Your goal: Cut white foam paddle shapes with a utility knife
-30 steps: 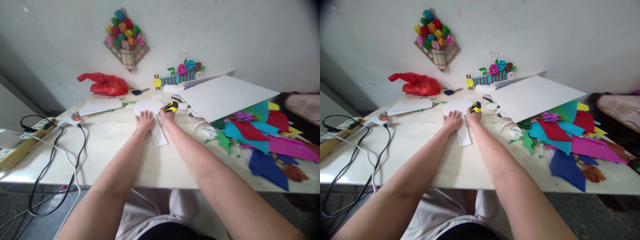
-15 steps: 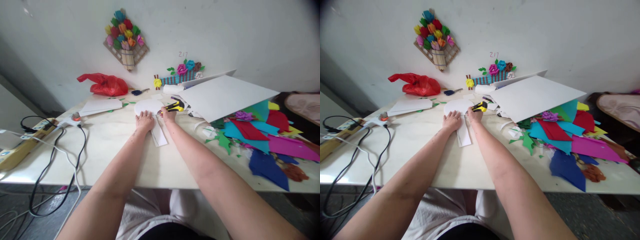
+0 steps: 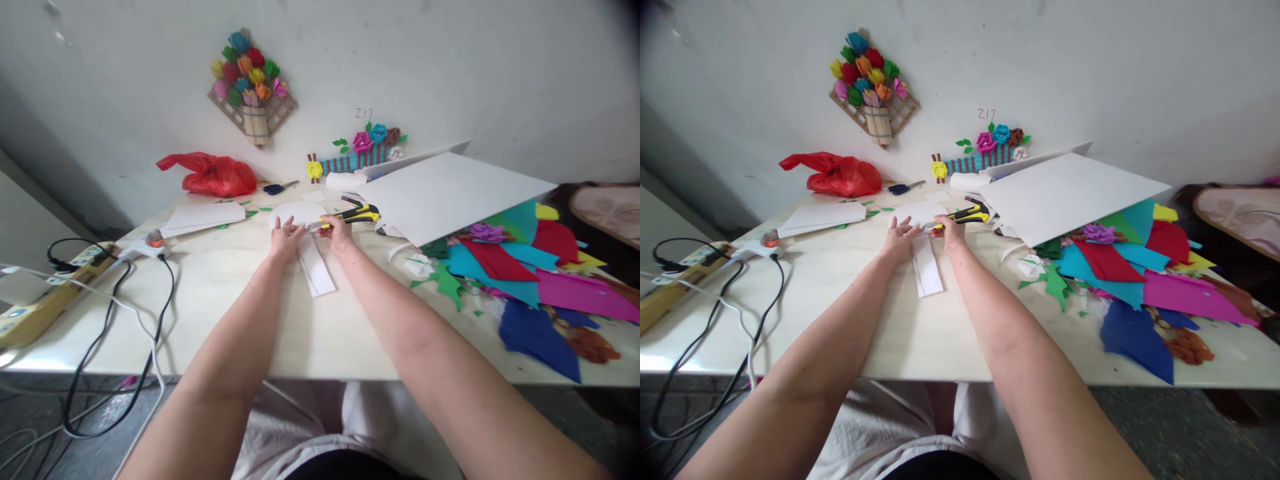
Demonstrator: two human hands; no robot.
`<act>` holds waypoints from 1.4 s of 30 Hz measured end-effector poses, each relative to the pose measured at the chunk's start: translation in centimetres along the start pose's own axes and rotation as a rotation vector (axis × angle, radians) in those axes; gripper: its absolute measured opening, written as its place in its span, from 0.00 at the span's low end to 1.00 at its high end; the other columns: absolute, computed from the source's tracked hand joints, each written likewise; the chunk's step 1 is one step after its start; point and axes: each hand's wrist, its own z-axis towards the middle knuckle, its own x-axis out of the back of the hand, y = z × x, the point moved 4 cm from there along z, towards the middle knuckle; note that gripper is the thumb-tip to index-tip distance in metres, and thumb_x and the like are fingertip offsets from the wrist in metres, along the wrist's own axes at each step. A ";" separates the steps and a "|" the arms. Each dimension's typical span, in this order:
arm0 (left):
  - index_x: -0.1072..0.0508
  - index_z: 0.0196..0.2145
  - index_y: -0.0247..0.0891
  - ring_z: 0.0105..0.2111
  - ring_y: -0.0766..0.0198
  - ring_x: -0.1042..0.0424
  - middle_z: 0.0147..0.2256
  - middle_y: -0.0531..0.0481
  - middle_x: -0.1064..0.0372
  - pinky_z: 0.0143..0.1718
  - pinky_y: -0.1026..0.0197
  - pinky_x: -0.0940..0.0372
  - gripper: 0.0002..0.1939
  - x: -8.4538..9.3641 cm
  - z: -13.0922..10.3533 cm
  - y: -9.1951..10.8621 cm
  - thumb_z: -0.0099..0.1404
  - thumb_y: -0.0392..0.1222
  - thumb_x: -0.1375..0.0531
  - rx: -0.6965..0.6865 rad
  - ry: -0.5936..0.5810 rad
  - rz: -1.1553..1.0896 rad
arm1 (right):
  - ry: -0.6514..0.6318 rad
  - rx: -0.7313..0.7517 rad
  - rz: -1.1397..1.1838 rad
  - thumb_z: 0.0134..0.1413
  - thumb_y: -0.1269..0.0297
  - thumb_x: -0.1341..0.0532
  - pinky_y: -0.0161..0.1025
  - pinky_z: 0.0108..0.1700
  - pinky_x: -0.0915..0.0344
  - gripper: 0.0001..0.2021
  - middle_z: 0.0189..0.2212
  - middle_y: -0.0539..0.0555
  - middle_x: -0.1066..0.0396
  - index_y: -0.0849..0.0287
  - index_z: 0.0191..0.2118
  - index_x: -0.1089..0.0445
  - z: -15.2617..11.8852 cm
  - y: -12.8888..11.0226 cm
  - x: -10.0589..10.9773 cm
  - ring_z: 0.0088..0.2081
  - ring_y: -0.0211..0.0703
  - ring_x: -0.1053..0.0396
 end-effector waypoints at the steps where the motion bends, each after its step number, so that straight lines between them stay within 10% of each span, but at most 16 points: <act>1: 0.21 0.30 0.41 0.68 0.49 0.57 0.56 0.43 0.32 0.66 0.40 0.67 0.11 0.0 0.0 0.0 0.59 0.48 0.40 -0.003 -0.022 -0.017 | -0.019 -0.003 0.002 0.42 0.73 0.39 0.28 0.13 0.39 0.01 0.14 0.47 0.32 0.64 0.25 0.33 0.0 0.1 0.0 0.13 0.34 0.35; 7: 0.24 0.24 0.39 0.65 0.55 0.46 0.46 0.41 0.24 0.68 0.50 0.72 0.12 0.0 -0.1 0.7 0.62 0.45 0.42 -0.042 -0.125 -0.104 | -0.052 -0.018 0.023 0.42 0.73 0.40 0.29 0.14 0.38 0.01 0.13 0.48 0.32 0.64 0.26 0.32 0.5 -0.1 0.1 0.13 0.35 0.34; 16: 0.25 0.24 0.40 0.64 0.54 0.45 0.54 0.46 0.29 0.65 0.49 0.54 0.18 0.0 -1.0 3.4 0.67 0.47 0.46 -0.096 -0.096 -0.034 | 0.289 0.016 0.147 0.43 0.72 0.40 0.27 0.15 0.37 0.03 0.12 0.45 0.35 0.62 0.26 0.36 1.5 -2.4 1.9 0.14 0.33 0.35; 21: 0.29 0.56 0.45 0.68 0.55 0.55 0.66 0.50 0.47 0.64 0.51 0.52 0.22 -1.1 -2.5 6.3 0.66 0.52 0.43 -0.099 -0.268 -0.097 | 0.376 0.091 0.166 0.45 0.71 0.40 0.27 0.16 0.37 0.04 0.14 0.44 0.35 0.61 0.26 0.37 1.9 -3.4 2.6 0.15 0.32 0.35; 27: 0.26 0.45 0.37 0.51 0.60 0.31 0.46 0.46 0.26 0.52 0.60 0.38 0.15 1.0 -1.7 4.8 0.67 0.45 0.48 0.277 0.299 -0.414 | 0.312 0.027 0.195 0.46 0.72 0.38 0.28 0.23 0.31 0.05 0.16 0.44 0.34 0.61 0.28 0.36 1.7 -3.1 1.8 0.16 0.31 0.34; 30: 0.28 0.33 0.37 0.37 0.62 0.29 0.29 0.51 0.31 0.41 0.61 0.34 0.07 1.8 -2.2 3.7 0.62 0.38 0.46 0.523 0.512 -0.441 | 0.209 -0.118 0.184 0.48 0.73 0.40 0.30 0.24 0.31 0.04 0.15 0.45 0.35 0.62 0.27 0.36 1.2 -2.3 0.8 0.17 0.32 0.34; 42: 0.32 0.30 0.40 0.30 0.60 0.30 0.24 0.53 0.36 0.32 0.58 0.34 0.04 0.5 -2.6 2.9 0.54 0.37 0.42 0.652 0.480 -0.478 | -0.023 -0.375 0.083 0.49 0.72 0.43 0.31 0.22 0.33 0.02 0.16 0.48 0.33 0.62 0.27 0.34 0.3 -0.7 -0.4 0.18 0.35 0.33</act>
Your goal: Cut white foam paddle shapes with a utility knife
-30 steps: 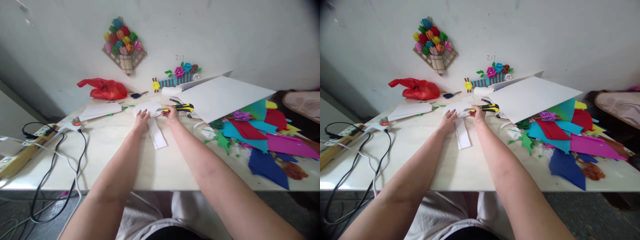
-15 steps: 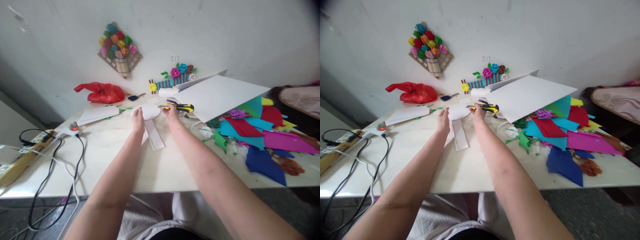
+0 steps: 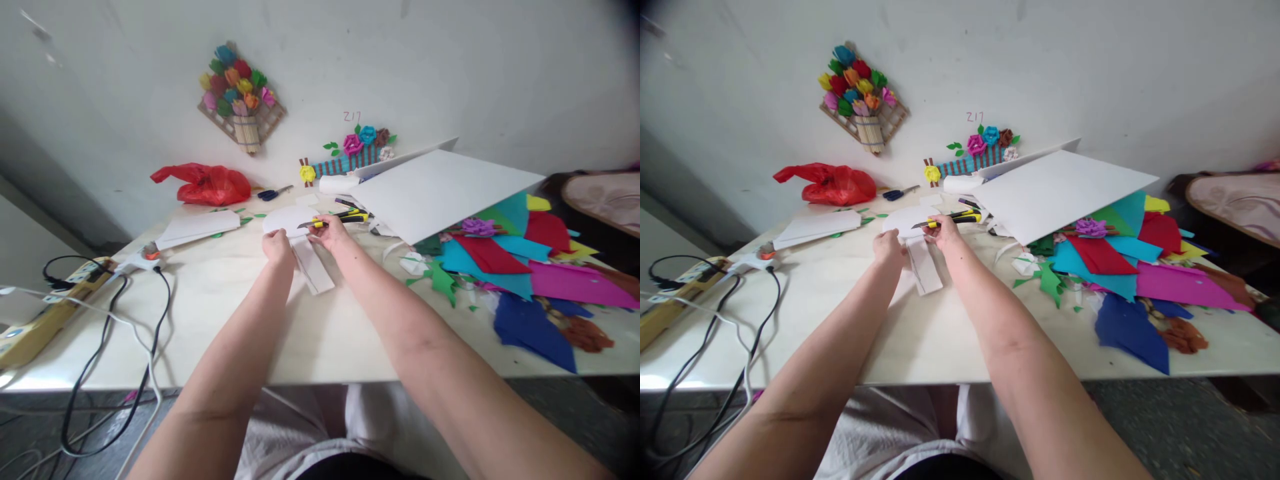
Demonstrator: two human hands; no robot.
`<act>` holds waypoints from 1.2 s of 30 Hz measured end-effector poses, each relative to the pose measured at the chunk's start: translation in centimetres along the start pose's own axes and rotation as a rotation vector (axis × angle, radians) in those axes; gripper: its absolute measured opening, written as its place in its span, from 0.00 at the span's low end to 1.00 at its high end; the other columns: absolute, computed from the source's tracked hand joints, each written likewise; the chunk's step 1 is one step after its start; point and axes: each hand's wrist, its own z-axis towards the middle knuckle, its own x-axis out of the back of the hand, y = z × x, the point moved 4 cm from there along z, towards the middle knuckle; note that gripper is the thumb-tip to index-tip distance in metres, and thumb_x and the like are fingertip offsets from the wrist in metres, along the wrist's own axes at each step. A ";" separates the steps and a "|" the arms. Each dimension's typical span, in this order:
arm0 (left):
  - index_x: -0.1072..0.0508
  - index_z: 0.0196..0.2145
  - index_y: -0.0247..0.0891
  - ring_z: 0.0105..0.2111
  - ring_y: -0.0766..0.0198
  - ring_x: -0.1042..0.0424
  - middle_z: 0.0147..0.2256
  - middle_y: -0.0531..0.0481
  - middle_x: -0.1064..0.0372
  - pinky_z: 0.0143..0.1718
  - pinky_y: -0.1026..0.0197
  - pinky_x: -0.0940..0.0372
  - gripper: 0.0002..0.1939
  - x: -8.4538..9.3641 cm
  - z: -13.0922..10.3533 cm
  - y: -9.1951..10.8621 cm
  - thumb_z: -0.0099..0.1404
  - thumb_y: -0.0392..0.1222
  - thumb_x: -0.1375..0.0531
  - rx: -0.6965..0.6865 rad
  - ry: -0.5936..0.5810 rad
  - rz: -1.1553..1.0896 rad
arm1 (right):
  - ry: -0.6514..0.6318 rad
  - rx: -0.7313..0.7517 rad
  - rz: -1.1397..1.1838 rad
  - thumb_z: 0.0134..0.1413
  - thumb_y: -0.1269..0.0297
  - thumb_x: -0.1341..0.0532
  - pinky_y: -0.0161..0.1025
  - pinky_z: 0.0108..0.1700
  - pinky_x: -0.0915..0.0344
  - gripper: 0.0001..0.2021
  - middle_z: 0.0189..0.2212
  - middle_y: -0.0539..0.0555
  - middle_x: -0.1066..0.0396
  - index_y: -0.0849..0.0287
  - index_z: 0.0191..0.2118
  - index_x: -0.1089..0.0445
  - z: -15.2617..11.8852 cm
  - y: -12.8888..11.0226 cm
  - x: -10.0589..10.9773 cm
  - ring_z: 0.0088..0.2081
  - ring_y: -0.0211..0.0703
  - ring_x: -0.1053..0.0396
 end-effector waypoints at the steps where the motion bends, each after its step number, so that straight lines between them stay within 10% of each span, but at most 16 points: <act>1: 0.32 0.30 0.39 0.29 0.60 0.30 0.23 0.54 0.37 0.31 0.58 0.34 0.04 0.0 0.1 0.0 0.54 0.37 0.41 0.009 -0.006 -0.015 | 0.004 0.002 0.021 0.49 0.72 0.43 0.31 0.22 0.33 0.03 0.16 0.49 0.34 0.62 0.27 0.34 0.1 0.1 0.1 0.18 0.35 0.33; 13: 0.37 0.35 0.39 0.27 0.68 0.31 0.25 0.58 0.38 0.31 0.65 0.35 0.18 -0.1 0.1 -0.4 0.49 0.30 0.35 0.062 0.057 -0.222 | -0.043 0.035 0.190 0.50 0.75 0.45 0.30 0.22 0.32 0.05 0.14 0.48 0.37 0.62 0.26 0.36 -0.1 0.8 -1.0 0.17 0.33 0.37; 30: 0.32 0.24 0.36 0.23 0.70 0.38 0.21 0.57 0.39 0.27 0.67 0.40 0.02 1.9 3.2 -0.8 0.53 0.35 0.41 -0.044 0.015 -0.314 | -0.008 0.116 0.210 0.47 0.69 0.45 0.34 0.25 0.32 0.03 0.17 0.44 0.34 0.60 0.28 0.35 0.1 2.1 -0.3 0.18 0.34 0.33; 36: 0.31 0.24 0.36 0.18 0.71 0.44 0.16 0.59 0.44 0.20 0.67 0.47 0.03 1.6 3.0 -1.0 0.53 0.37 0.41 -0.057 -0.085 -0.295 | 0.371 0.490 0.308 0.41 0.76 0.39 0.29 0.23 0.33 0.07 0.20 0.42 0.33 0.60 0.26 0.38 1.3 -1.2 3.1 0.19 0.29 0.36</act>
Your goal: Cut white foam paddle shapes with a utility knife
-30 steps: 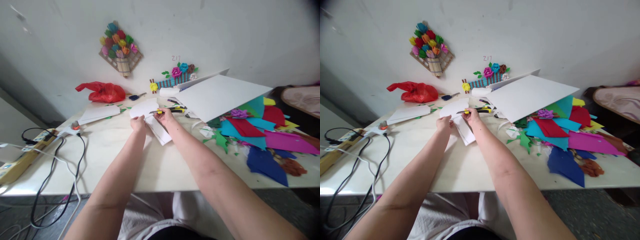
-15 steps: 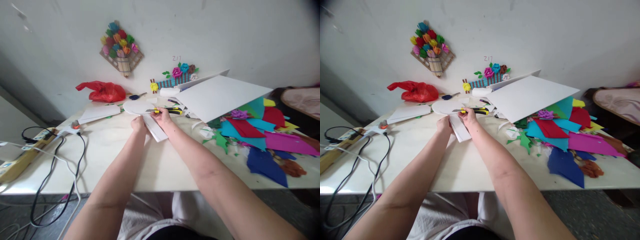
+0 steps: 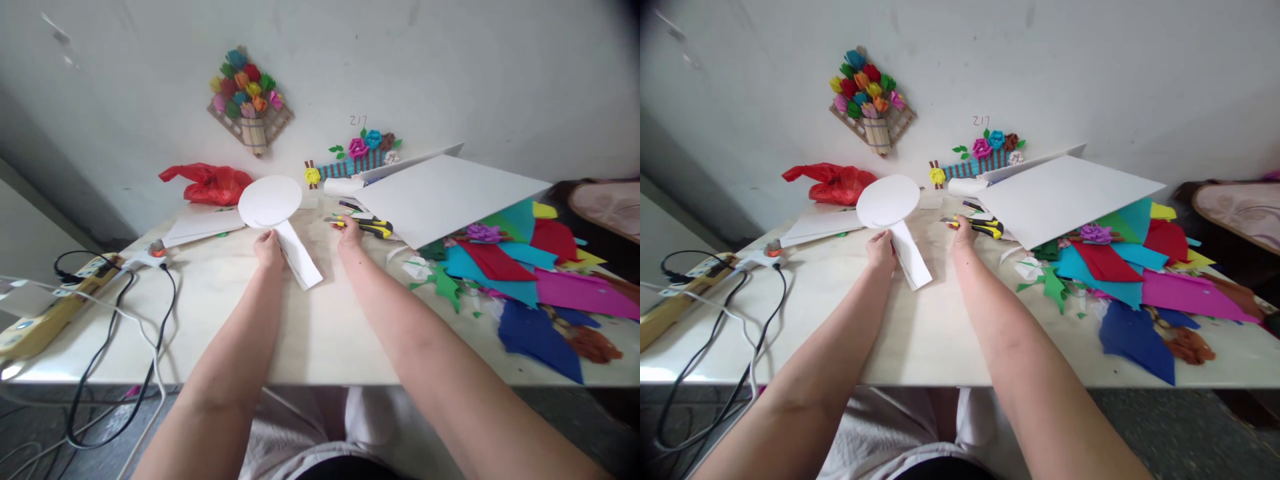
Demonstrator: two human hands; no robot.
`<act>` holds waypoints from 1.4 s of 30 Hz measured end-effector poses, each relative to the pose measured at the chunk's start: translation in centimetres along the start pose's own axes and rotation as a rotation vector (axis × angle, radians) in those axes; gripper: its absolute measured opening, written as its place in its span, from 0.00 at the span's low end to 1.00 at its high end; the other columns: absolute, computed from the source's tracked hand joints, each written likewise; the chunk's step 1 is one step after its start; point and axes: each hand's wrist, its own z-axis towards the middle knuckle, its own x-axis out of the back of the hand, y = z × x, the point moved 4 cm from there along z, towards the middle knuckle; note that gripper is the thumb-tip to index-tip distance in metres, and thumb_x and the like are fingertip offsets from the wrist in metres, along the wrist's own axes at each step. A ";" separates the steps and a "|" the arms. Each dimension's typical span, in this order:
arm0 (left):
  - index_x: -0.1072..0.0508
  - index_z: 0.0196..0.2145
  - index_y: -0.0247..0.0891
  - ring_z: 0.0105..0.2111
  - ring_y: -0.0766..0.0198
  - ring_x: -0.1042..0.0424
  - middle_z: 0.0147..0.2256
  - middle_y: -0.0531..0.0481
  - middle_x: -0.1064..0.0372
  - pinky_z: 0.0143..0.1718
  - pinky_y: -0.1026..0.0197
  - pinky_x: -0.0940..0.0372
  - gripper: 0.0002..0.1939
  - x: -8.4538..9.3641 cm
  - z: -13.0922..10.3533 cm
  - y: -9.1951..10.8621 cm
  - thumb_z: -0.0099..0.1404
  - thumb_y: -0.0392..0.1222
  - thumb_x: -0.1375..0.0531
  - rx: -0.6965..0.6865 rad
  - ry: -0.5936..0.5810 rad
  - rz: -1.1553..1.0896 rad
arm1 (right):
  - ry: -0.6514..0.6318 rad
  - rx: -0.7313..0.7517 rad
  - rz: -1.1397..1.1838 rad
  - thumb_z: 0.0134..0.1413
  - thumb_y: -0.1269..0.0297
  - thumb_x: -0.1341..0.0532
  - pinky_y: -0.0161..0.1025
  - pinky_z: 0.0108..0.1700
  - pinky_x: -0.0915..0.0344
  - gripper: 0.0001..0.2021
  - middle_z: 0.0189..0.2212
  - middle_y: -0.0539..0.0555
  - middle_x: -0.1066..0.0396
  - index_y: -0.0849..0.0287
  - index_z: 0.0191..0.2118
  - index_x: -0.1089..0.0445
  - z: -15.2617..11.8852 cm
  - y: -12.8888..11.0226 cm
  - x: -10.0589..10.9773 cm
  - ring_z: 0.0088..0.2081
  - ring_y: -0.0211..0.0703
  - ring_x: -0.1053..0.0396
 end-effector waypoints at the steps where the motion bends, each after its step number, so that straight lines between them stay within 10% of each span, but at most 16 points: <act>1: 0.30 0.24 0.36 0.18 0.71 0.43 0.16 0.59 0.43 0.20 0.67 0.46 0.03 -0.1 0.0 -0.1 0.52 0.37 0.40 -0.002 -0.023 -0.003 | 0.030 0.010 0.012 0.41 0.77 0.39 0.29 0.23 0.32 0.07 0.20 0.43 0.33 0.60 0.26 0.38 0.4 -0.4 0.2 0.19 0.29 0.36; 13: 0.27 0.27 0.33 0.19 0.69 0.36 0.18 0.55 0.33 0.23 0.66 0.41 0.12 -0.9 -0.2 -0.8 0.46 0.44 0.35 -0.037 -0.254 -0.053 | -0.319 -0.188 -0.065 0.45 0.72 0.38 0.31 0.20 0.33 0.03 0.16 0.44 0.32 0.62 0.30 0.33 -0.9 0.0 -0.7 0.14 0.32 0.35; 42: 0.21 0.31 0.30 0.20 0.67 0.37 0.19 0.53 0.32 0.22 0.66 0.43 0.15 -0.9 0.6 -0.9 0.51 0.46 0.38 -0.135 -0.347 0.394 | -0.349 -0.100 -0.386 0.40 0.73 0.39 0.30 0.14 0.37 0.01 0.11 0.47 0.34 0.65 0.23 0.32 -1.5 0.1 -0.6 0.11 0.34 0.38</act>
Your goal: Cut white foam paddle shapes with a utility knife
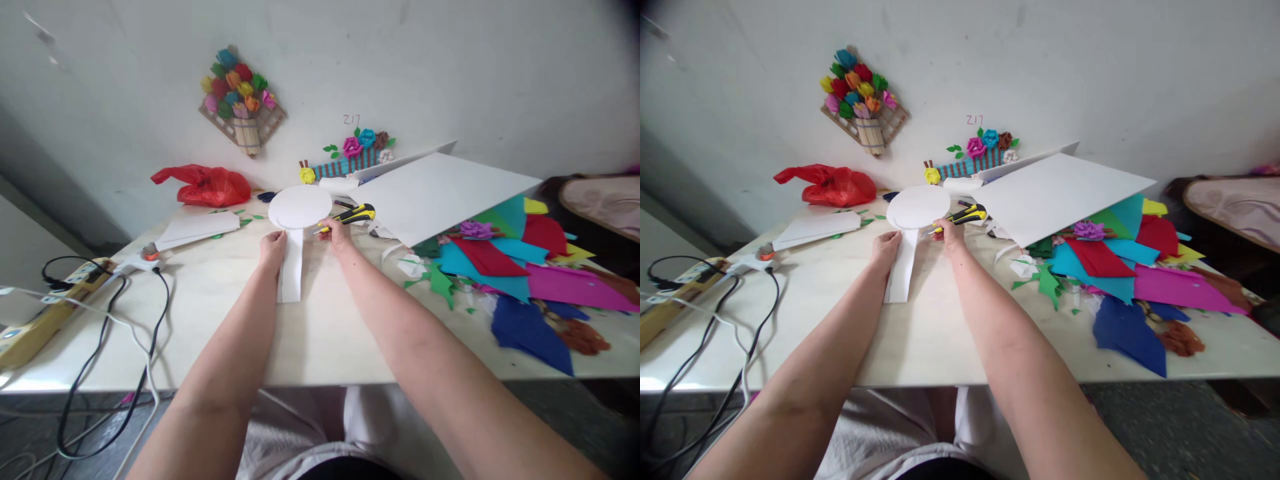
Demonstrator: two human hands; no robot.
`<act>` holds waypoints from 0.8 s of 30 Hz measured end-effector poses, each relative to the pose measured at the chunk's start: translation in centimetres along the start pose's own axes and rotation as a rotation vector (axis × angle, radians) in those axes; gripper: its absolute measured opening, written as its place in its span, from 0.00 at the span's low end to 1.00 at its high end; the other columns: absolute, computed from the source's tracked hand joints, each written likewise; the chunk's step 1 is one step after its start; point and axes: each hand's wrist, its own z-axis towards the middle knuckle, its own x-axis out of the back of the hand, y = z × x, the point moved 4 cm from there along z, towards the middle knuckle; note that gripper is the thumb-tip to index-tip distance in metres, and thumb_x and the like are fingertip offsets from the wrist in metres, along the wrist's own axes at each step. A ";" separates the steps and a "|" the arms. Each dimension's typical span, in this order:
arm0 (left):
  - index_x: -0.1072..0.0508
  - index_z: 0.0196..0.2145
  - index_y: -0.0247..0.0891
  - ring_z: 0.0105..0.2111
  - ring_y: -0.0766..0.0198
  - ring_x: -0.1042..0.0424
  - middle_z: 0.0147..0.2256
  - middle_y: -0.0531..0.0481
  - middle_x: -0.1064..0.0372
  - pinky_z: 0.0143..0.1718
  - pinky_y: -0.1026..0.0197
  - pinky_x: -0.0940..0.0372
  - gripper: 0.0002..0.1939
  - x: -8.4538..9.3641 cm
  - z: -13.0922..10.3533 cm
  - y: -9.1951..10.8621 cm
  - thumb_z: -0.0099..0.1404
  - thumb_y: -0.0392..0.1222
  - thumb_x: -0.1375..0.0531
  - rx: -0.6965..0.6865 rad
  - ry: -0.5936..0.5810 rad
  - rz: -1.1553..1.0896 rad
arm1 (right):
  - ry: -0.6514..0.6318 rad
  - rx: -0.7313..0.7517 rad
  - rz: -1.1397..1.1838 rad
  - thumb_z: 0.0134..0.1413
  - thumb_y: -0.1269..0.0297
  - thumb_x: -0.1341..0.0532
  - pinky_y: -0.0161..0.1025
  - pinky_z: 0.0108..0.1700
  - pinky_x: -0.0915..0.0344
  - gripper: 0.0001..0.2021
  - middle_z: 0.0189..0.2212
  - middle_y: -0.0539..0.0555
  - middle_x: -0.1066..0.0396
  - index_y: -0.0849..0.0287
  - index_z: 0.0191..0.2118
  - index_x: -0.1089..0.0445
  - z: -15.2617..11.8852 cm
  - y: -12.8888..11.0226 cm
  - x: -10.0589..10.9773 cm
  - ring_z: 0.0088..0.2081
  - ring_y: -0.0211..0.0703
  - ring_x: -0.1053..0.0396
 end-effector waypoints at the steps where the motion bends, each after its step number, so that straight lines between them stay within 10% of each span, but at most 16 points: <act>1: 0.21 0.31 0.31 0.20 0.67 0.36 0.19 0.53 0.32 0.22 0.66 0.43 0.15 0.0 0.1 -0.1 0.51 0.46 0.38 0.000 -0.002 0.003 | 0.003 0.001 0.002 0.40 0.73 0.39 0.30 0.14 0.37 0.01 0.11 0.47 0.34 0.65 0.23 0.32 0.0 0.0 0.0 0.11 0.34 0.38; 24: 0.21 0.29 0.32 0.23 0.62 0.31 0.20 0.50 0.29 0.24 0.64 0.40 0.13 -0.2 0.1 -0.2 0.50 0.45 0.37 0.011 0.014 -0.008 | 0.147 0.001 -0.131 0.41 0.75 0.38 0.33 0.15 0.34 0.06 0.12 0.48 0.35 0.60 0.23 0.36 -0.1 0.3 -0.8 0.15 0.40 0.33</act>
